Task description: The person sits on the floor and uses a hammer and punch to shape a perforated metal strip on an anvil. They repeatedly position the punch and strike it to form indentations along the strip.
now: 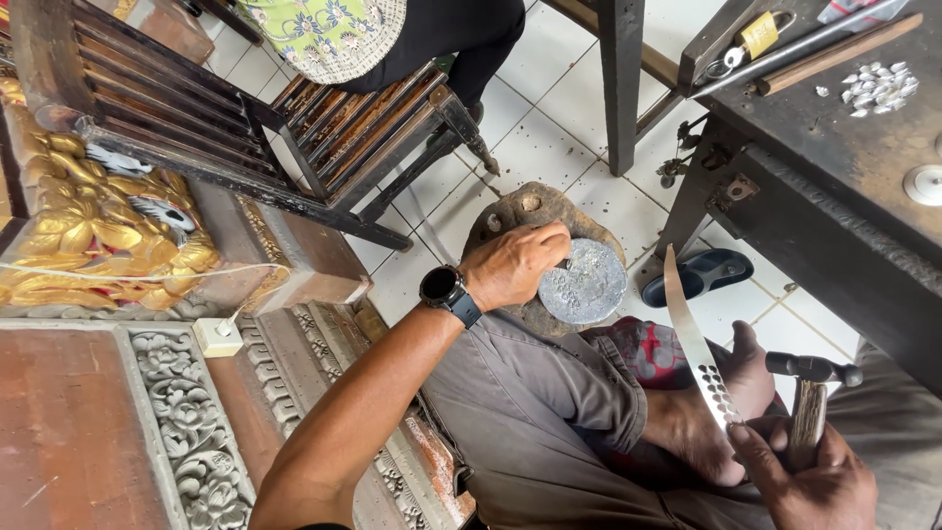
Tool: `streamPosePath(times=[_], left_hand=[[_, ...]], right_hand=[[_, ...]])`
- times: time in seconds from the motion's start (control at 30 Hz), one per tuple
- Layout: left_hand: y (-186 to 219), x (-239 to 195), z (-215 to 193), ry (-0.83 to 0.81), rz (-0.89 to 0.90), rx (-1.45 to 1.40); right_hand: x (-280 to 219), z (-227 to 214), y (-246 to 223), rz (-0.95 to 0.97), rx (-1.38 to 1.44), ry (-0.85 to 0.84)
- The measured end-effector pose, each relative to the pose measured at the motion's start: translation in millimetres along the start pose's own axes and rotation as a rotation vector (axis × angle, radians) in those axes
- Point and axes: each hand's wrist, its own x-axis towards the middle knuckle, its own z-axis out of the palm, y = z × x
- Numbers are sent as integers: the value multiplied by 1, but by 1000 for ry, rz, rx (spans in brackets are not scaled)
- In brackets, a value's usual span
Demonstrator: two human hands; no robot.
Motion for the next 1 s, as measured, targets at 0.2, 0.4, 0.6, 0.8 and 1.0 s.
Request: streamPosePath(times=[0.2, 0.4, 0.6, 0.8, 1.0], left_hand=[[2, 1, -6, 2, -40, -87], [3, -1, -8, 25, -55, -120], [3, -1, -8, 31, -58, -126], [2, 0, -6, 15, -21, -74], [-1, 1, -5, -27, -90, -186]], right_hand=[[0, -1, -2, -12, 50, -5], [7, 2, 11, 22, 1, 19], [2, 3, 5, 9, 41, 2], [0, 3, 0, 35, 72, 0], [7, 3, 11, 29, -54, 12]])
